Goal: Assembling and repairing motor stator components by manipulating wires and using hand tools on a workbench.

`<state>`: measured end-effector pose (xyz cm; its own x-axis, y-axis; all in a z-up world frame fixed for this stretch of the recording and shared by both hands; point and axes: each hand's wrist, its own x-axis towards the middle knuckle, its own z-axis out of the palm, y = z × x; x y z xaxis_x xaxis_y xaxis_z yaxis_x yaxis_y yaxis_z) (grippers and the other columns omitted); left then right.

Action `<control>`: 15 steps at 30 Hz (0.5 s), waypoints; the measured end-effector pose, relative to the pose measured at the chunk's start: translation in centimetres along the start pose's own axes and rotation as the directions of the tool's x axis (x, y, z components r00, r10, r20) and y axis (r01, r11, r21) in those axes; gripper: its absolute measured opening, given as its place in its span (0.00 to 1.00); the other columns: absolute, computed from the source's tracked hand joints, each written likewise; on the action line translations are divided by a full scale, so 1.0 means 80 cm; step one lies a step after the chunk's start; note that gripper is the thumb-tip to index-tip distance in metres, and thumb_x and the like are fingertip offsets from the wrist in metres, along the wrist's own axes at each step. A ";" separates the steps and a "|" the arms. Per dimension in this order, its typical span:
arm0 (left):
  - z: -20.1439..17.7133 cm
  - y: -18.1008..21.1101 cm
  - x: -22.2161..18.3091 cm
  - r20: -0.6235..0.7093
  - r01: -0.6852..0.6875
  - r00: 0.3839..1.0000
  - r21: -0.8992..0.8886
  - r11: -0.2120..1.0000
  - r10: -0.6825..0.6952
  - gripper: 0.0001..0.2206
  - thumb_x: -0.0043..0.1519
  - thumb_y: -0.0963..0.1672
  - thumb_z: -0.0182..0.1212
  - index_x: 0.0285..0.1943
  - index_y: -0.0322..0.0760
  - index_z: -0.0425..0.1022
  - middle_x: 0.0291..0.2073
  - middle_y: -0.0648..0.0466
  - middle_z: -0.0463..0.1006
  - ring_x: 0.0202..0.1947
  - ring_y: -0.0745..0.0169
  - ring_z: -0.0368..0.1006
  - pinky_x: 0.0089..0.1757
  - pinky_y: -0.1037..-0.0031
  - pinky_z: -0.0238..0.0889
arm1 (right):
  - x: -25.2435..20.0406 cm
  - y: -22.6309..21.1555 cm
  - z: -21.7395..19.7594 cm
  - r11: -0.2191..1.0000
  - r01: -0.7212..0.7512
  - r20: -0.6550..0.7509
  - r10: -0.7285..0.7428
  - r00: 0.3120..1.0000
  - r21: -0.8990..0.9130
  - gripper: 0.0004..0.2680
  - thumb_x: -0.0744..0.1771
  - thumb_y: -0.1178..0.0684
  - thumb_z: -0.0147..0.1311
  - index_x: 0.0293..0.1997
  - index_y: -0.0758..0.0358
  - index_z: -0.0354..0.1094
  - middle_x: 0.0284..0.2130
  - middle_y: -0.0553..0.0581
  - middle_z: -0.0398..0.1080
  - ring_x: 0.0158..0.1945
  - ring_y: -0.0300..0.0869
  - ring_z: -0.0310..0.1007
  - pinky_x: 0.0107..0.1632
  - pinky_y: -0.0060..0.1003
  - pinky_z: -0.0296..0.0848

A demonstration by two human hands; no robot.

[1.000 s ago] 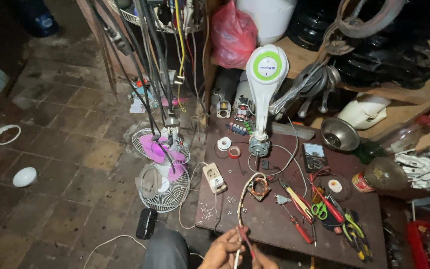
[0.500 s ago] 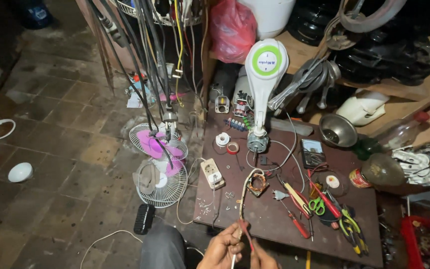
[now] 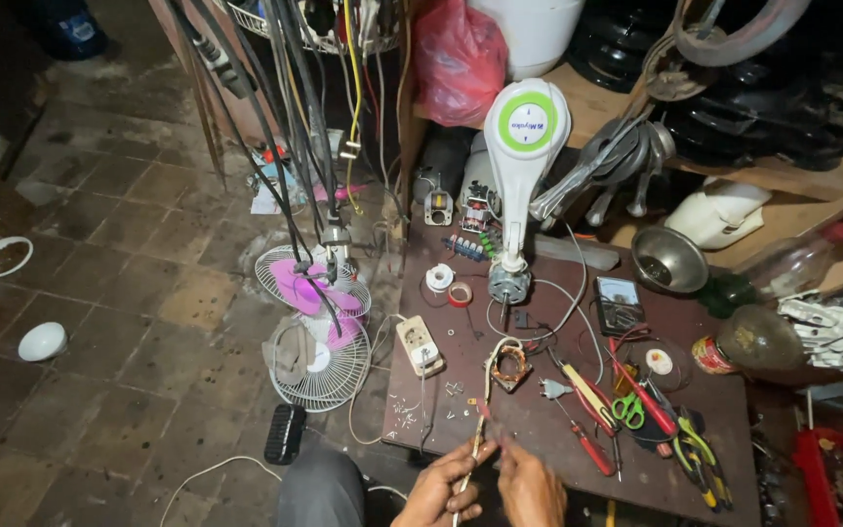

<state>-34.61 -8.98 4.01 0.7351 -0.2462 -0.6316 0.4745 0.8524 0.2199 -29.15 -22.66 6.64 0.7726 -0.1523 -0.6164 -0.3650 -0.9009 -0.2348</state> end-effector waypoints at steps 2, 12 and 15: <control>0.010 0.004 -0.007 -0.052 -0.027 0.998 -0.001 1.000 0.027 0.24 0.62 0.37 0.51 0.71 0.35 0.66 0.65 0.53 0.77 0.09 0.74 0.43 0.17 0.76 0.61 | 0.021 -0.001 0.001 0.977 0.210 -0.127 -0.205 0.971 0.034 0.16 0.68 0.43 0.40 0.64 0.27 0.63 0.47 0.61 0.75 0.51 0.63 0.73 0.51 0.54 0.71; -0.038 -0.009 0.031 0.024 -0.079 0.997 0.036 0.996 0.079 0.24 0.60 0.38 0.48 0.69 0.35 0.70 0.41 0.49 0.79 0.08 0.76 0.43 0.16 0.81 0.44 | 0.012 0.001 -0.027 0.993 0.073 0.037 -0.076 0.996 0.094 0.16 0.68 0.40 0.40 0.63 0.29 0.66 0.57 0.51 0.73 0.60 0.53 0.72 0.63 0.42 0.67; -0.039 -0.006 0.034 0.075 -0.069 0.995 -0.045 0.997 0.073 0.20 0.64 0.39 0.51 0.66 0.37 0.71 0.32 0.52 0.75 0.07 0.75 0.44 0.15 0.79 0.48 | 0.014 -0.007 -0.030 0.977 0.215 -0.065 -0.213 0.975 0.010 0.18 0.69 0.43 0.39 0.68 0.26 0.58 0.33 0.58 0.80 0.36 0.50 0.78 0.41 0.41 0.73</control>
<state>-34.32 -8.63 -0.15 0.8020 -0.2177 -0.5563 0.4000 0.8873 0.2295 -26.85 -23.32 7.84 0.8648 0.0173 -0.5018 -0.1959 -0.9086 -0.3690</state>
